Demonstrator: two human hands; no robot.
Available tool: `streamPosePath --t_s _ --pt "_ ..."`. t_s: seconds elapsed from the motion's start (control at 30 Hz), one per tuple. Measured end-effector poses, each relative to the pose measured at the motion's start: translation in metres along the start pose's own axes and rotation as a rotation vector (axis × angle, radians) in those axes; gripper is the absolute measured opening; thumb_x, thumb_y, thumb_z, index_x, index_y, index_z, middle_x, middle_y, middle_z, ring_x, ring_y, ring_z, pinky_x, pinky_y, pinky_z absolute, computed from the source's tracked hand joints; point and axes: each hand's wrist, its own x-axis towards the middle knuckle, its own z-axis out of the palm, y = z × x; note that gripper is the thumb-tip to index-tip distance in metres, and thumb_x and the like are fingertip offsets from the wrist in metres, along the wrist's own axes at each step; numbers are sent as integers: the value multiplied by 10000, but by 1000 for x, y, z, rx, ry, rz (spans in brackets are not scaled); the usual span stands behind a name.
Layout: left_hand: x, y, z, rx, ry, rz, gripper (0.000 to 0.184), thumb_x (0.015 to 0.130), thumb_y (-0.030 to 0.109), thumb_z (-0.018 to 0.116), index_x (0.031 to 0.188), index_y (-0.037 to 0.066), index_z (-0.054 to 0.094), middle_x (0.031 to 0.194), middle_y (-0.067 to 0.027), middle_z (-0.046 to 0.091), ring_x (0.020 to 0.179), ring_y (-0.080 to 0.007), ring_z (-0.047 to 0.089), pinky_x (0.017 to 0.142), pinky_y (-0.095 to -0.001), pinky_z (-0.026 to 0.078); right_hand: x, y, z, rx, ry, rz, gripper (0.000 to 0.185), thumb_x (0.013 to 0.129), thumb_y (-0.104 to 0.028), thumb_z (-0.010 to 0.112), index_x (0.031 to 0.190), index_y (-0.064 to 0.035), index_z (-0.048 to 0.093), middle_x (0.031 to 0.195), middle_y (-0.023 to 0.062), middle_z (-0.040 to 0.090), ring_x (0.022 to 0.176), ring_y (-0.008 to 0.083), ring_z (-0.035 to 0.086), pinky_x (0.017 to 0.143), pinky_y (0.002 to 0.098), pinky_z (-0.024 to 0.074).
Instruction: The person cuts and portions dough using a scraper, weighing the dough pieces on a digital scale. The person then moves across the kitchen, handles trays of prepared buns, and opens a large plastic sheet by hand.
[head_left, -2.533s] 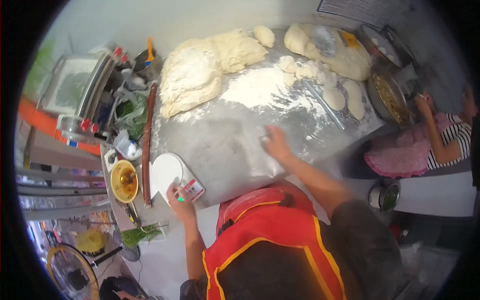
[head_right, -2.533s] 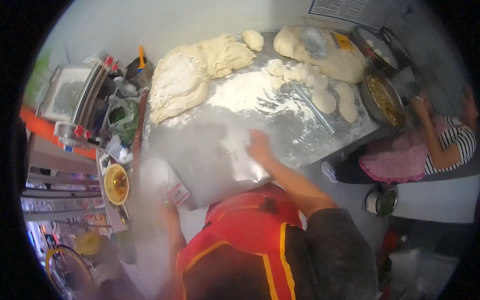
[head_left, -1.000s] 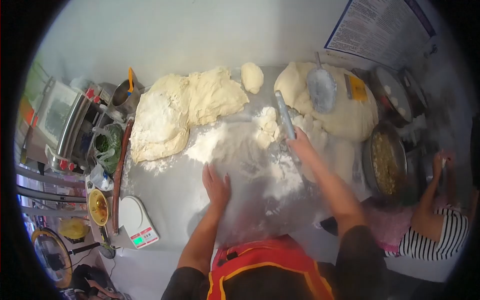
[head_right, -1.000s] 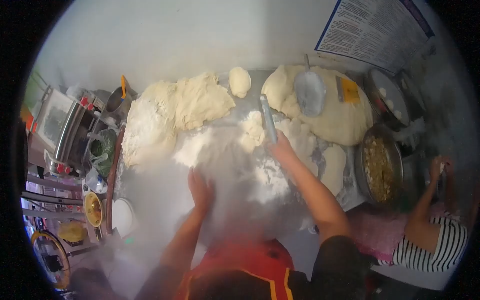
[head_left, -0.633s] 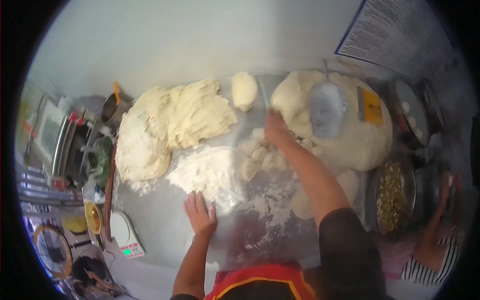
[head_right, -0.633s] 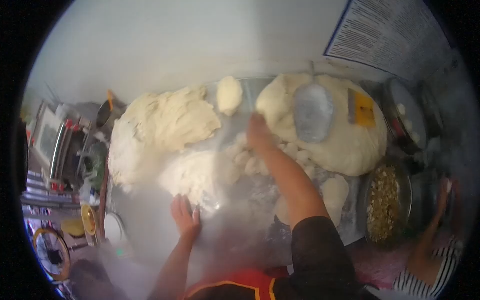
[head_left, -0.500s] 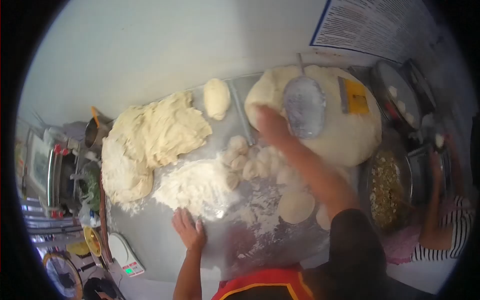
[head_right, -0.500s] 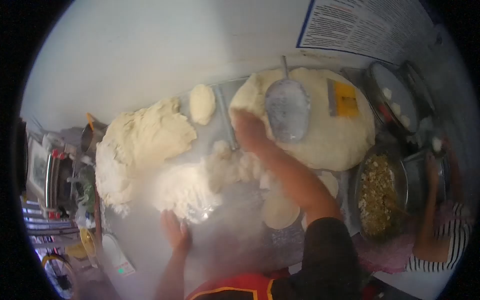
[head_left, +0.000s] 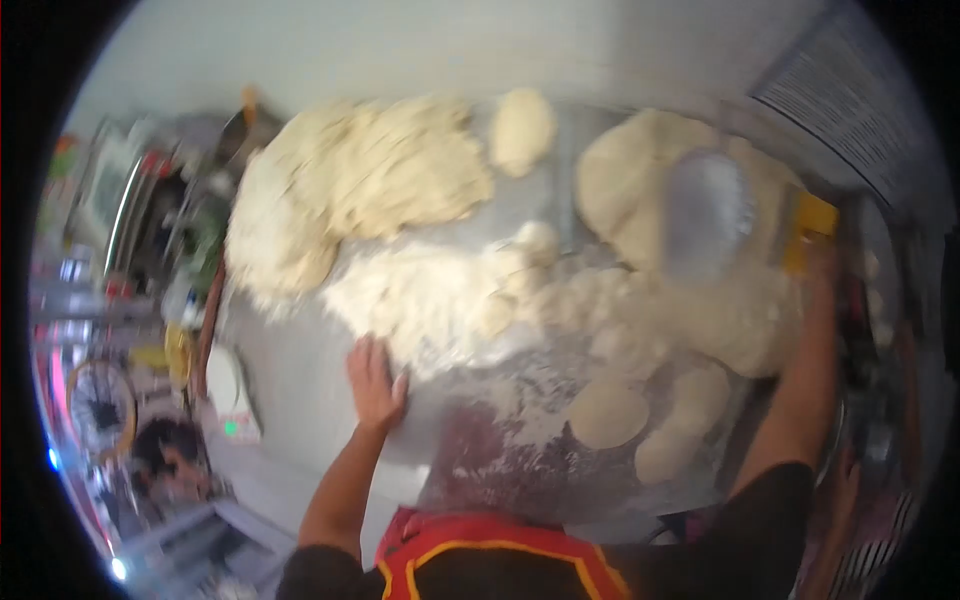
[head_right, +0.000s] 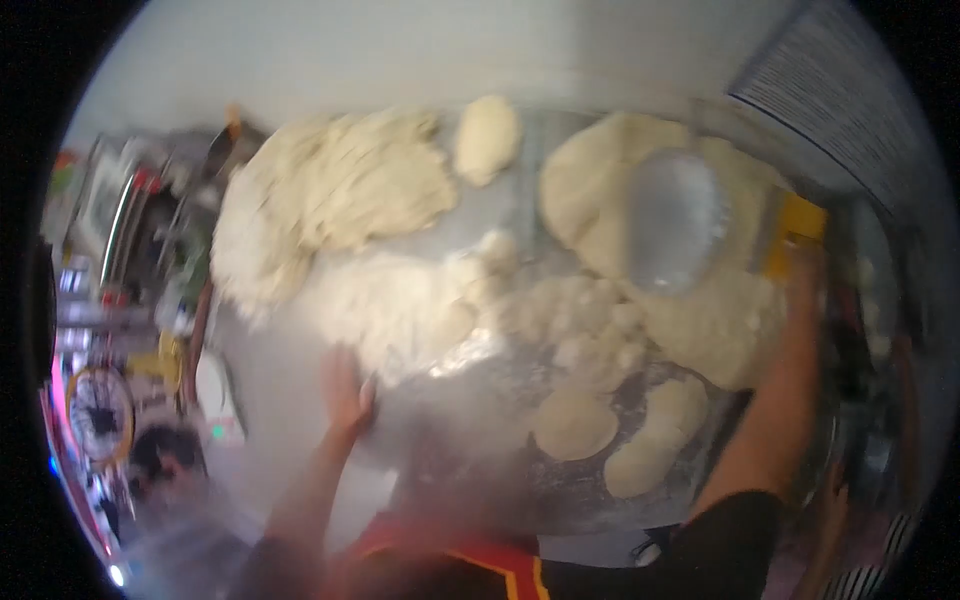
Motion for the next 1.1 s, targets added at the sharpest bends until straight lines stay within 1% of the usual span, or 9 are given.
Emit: streamPosePath --t_s 0.07,0.2,0.33,0.47,0.57,0.6,0.63,0.87,1.1 --pt "6 6 -6 -20 18 -24 643 811 298 580 1346 22 354 1414 -213 314 1331 -383 245 1100 -525 136 -16 -34 -27 317 19 48 489 859 -378 586 1174 -5 551 1051 160 630 901 278 613 799 385 468" --pt "5 6 -14 -70 4 -58 667 834 341 566 1369 27 320 1431 -202 282 1347 -372 216 1111 -505 124 -67 -88 -72 261 375 -179 604 846 -424 610 1199 53 498 1131 209 592 1015 330 582 861 362 445" --pt "4 2 -14 -121 51 -48 694 844 366 555 1381 14 290 1431 -201 276 1354 -366 204 1115 -495 123 -192 -188 -82 189 531 -422 459 893 -300 587 1211 23 518 1156 156 580 1017 248 573 879 336 426" --pt "2 -3 -12 -132 46 -42 693 858 366 540 1384 1 275 1425 -212 278 1355 -361 206 1115 -489 131 -317 -277 -29 492 102 -780 278 879 -89 573 1141 4 563 1040 122 613 991 230 568 861 348 434" --pt "0 -6 -13 -210 79 -38 683 859 332 548 1384 -6 272 1427 -224 271 1352 -369 207 1113 -490 136 -393 -357 25 347 12 -1176 380 684 8 579 1055 -59 625 980 137 621 934 306 582 843 371 443" --pt "-2 -8 -14 -271 99 -39 681 856 311 557 1384 -10 270 1426 -230 268 1350 -377 206 1112 -490 138 -412 -382 48 205 15 -1170 356 668 19 558 996 -87 644 943 122 626 902 321 574 792 389 449" --pt "-3 -11 -16 -333 121 -44 680 853 291 565 1384 -13 269 1426 -237 265 1348 -385 205 1112 -490 139 -424 -402 76 383 0 -1236 309 665 28 549 929 -91 655 878 117 620 837 329 557 728 404 442" --pt "-47 -55 -32 -644 159 -101 640 819 120 547 1369 -49 267 1413 -272 263 1318 -420 236 1099 -463 183 -441 -501 191 260 -89 -1323 295 686 14 625 952 -109 658 900 74 640 867 290 552 787 392 435" --pt "-77 -95 -47 -750 159 -168 617 822 109 516 1357 -74 269 1393 -278 288 1297 -419 267 1092 -452 198 -440 -516 214 209 -176 -1212 338 680 -17 606 986 -136 684 937 54 638 963 265 519 876 371 409"
